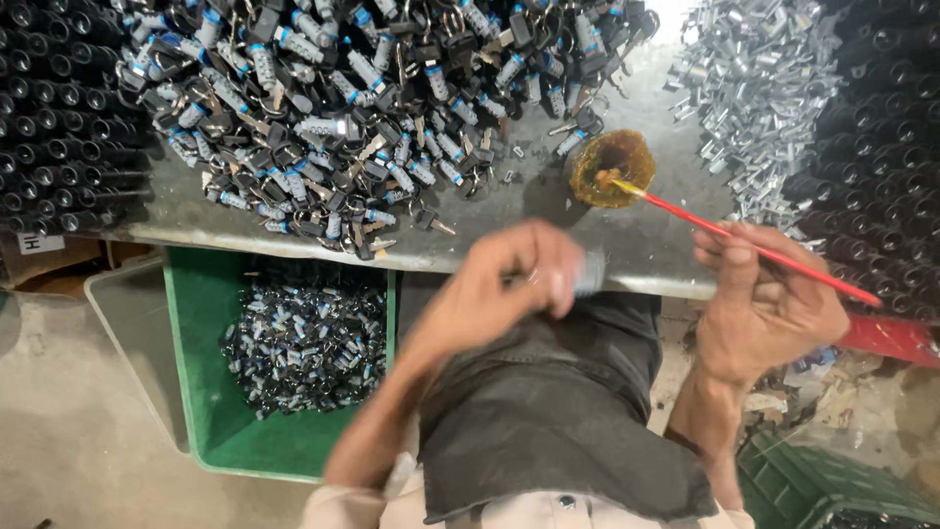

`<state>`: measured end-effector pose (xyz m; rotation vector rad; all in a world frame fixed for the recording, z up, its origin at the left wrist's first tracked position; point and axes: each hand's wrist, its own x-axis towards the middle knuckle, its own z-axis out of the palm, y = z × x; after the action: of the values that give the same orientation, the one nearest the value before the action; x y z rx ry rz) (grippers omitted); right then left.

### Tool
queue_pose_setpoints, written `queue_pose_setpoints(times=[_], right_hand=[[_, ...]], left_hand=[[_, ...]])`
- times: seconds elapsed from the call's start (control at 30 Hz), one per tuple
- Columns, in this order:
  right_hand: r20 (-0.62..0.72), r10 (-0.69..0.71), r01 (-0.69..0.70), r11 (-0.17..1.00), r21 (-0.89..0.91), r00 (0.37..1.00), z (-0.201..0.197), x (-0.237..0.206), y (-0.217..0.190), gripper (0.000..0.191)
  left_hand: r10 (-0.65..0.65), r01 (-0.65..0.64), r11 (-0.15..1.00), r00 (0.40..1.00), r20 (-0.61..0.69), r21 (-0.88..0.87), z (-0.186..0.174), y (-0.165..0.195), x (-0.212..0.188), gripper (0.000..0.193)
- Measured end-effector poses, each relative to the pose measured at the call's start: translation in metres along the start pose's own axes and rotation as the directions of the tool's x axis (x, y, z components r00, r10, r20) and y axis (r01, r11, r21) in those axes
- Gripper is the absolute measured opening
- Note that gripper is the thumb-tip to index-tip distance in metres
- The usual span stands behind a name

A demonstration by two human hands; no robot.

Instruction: The person picks lock cylinders one at a time from a large pile on the workbench, uses a long-handled brush to apply a yellow lubricant from a container onto each cylinder, works the cylinder with both hands, and sets it back on the table or into a bin.

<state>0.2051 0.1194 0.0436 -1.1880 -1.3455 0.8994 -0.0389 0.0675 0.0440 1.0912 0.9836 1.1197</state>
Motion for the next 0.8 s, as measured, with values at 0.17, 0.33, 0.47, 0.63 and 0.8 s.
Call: queue_pose_setpoints(times=[0.17, 0.33, 0.47, 0.63, 0.8], right_hand=[[0.265, 0.138, -0.024, 0.920, -0.391, 0.954, -0.001, 0.028, -0.017, 0.014], [0.552, 0.298, 0.095, 0.814, -0.573, 0.778, 0.010, 0.017, -0.012, 0.018], [0.573, 0.270, 0.133, 0.815, -0.564, 0.774, 0.015, -0.016, -0.002, 0.022], [0.611, 0.109, 0.343, 0.744, -0.573, 0.784, 0.016, -0.038, 0.013, 0.034], [0.690, 0.032, 0.490, 0.681, -0.544, 0.723, 0.017, -0.040, 0.027, 0.041]], left_hand=[[-0.226, 0.177, 0.102, 0.962, -0.151, 0.979, -0.041, 0.038, -0.007, 0.023], [0.231, 0.397, 0.342, 0.843, -0.486, 0.852, -0.044, -0.013, 0.094, 0.035], [0.417, 0.302, 0.362, 0.794, -0.443, 0.882, -0.038, -0.041, 0.101, 0.029], [0.446, -0.003, 0.697, 0.785, -0.431, 0.717, -0.045, -0.029, 0.040, 0.023], [0.179, -0.303, 0.947, 0.771, -0.611, -0.105, -0.054, -0.006, 0.016, 0.017]])
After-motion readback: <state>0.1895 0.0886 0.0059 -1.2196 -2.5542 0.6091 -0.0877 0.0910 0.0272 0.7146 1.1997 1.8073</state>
